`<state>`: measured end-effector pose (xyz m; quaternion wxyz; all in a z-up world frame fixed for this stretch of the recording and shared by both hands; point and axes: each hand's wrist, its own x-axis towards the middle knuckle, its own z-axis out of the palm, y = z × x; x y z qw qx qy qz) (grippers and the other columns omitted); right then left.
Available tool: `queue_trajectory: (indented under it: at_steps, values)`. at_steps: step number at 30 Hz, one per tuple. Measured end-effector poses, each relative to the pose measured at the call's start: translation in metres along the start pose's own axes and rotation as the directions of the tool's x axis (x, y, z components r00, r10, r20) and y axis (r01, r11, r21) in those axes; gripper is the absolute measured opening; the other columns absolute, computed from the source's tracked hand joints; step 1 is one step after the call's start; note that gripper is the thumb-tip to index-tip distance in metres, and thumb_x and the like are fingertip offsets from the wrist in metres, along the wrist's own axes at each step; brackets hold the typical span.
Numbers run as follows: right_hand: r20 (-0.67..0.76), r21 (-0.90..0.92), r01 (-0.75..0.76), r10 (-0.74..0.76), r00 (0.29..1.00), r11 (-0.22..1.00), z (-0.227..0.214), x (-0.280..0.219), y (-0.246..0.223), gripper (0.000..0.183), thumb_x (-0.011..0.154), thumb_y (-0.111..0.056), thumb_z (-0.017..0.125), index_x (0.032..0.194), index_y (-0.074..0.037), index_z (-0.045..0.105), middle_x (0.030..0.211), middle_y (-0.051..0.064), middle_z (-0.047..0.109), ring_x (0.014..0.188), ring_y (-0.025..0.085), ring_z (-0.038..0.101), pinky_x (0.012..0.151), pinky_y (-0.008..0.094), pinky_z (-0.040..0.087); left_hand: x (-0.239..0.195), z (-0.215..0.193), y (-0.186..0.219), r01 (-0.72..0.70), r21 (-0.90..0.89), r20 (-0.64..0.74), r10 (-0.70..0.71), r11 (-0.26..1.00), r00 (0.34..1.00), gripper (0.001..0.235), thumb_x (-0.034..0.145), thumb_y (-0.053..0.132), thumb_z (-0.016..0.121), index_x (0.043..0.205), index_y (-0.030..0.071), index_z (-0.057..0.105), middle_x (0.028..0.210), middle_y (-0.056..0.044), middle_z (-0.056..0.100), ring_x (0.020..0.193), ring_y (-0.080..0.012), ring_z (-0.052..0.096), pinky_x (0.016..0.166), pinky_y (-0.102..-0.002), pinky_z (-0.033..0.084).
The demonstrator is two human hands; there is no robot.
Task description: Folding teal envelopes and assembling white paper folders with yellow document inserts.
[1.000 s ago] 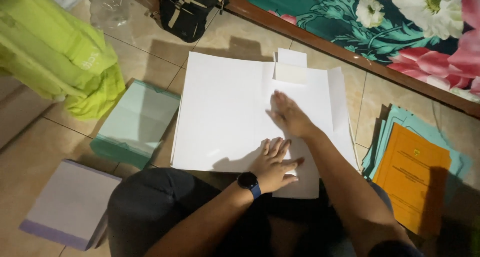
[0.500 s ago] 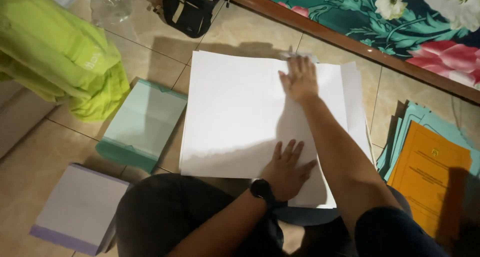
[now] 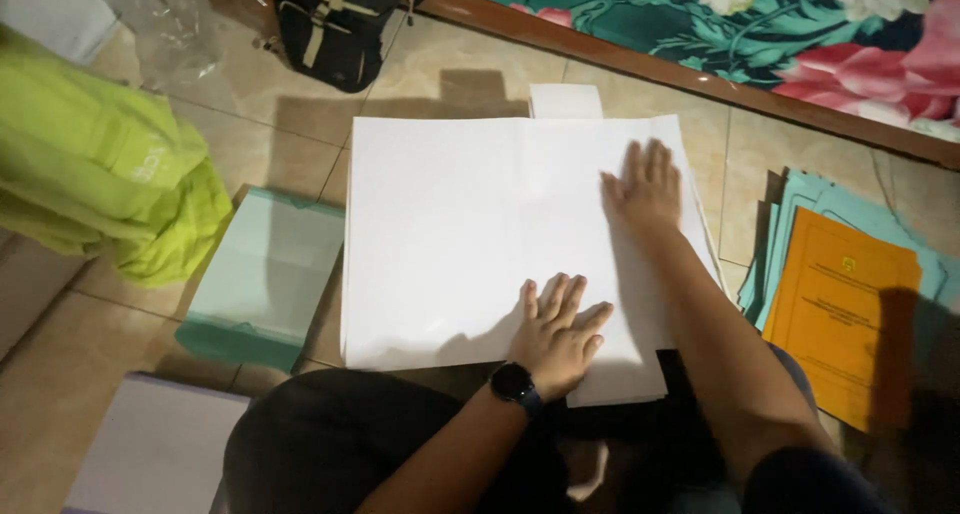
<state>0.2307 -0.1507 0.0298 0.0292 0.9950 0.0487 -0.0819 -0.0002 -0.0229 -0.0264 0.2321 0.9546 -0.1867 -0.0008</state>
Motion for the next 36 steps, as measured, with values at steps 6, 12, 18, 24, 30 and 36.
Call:
queue_trajectory:
  at_steps: [6,12,18,24,30,36]
  values:
    - [-0.011,-0.241,0.141,-0.148,0.989,0.96,-0.002,-0.1,0.048,0.072,0.11,-0.049,0.019,0.164,-0.003,0.01,0.17,0.022,0.011,0.158,0.034,0.011,0.129,0.044,0.01,0.0,-0.015,0.011,0.045,-0.011,-0.102,-0.046,0.999,0.994,0.049,0.105,0.037,0.049,0.153,0.035,0.044,0.163,-0.019,0.033,0.152,-0.0414,0.025,0.117,-0.071,0.009]
    - [-0.44,-0.193,0.254,-0.315,0.841,0.948,0.082,-0.135,0.122,0.088,0.099,-0.067,0.035,0.156,-0.001,0.042,0.158,0.021,0.046,0.146,0.035,0.044,0.122,0.046,0.03,0.003,-0.034,0.016,0.036,0.109,0.117,-0.049,0.993,0.992,0.054,0.107,0.043,0.031,0.159,0.031,0.033,0.167,-0.018,0.022,0.155,-0.0389,0.014,0.116,-0.071,0.003]
    - [-0.612,-0.162,0.268,-0.31,0.727,0.95,0.096,-0.15,0.121,0.085,0.097,-0.069,0.04,0.148,-0.002,0.052,0.151,0.019,0.055,0.137,0.033,0.055,0.113,0.044,0.043,0.017,-0.062,0.038,0.145,0.143,0.364,-0.188,0.979,0.912,0.06,0.103,0.043,0.029,0.16,0.028,0.026,0.17,-0.016,0.009,0.157,-0.0359,0.006,0.118,-0.07,0.005]
    - [-0.052,0.112,0.241,-0.236,0.97,0.964,0.021,-0.171,0.124,0.086,0.094,-0.06,0.052,0.161,-0.01,0.029,0.167,0.012,0.03,0.155,0.029,0.027,0.126,0.042,0.022,0.075,-0.036,0.104,0.174,0.083,0.163,-0.185,0.981,0.969,0.075,0.099,0.06,0.042,0.157,0.013,0.032,0.164,-0.028,0.021,0.154,-0.0448,0.018,0.117,-0.068,0.016]
    - [-0.395,0.387,-0.178,0.337,0.855,0.905,0.067,-0.146,0.296,0.035,0.094,-0.023,0.074,0.128,-0.016,0.07,0.132,0.007,0.064,0.123,0.027,0.064,0.1,0.038,0.053,0.082,-0.013,0.113,0.134,0.176,0.144,-0.16,0.975,0.977,0.077,0.1,0.064,0.036,0.162,0.02,0.027,0.165,-0.027,0.018,0.155,-0.0416,0.013,0.119,-0.067,0.006]
    - [0.023,0.34,-0.522,0.548,0.836,0.783,0.219,-0.123,0.374,0.099,0.08,-0.058,0.075,0.153,-0.006,0.034,0.157,0.029,0.03,0.148,0.047,0.028,0.116,0.053,0.035,0.086,-0.021,0.125,0.177,0.232,0.186,-0.222,0.956,0.957,0.076,0.101,0.066,0.032,0.163,0.022,0.023,0.166,-0.026,0.015,0.157,-0.0379,0.009,0.12,-0.062,0.001]
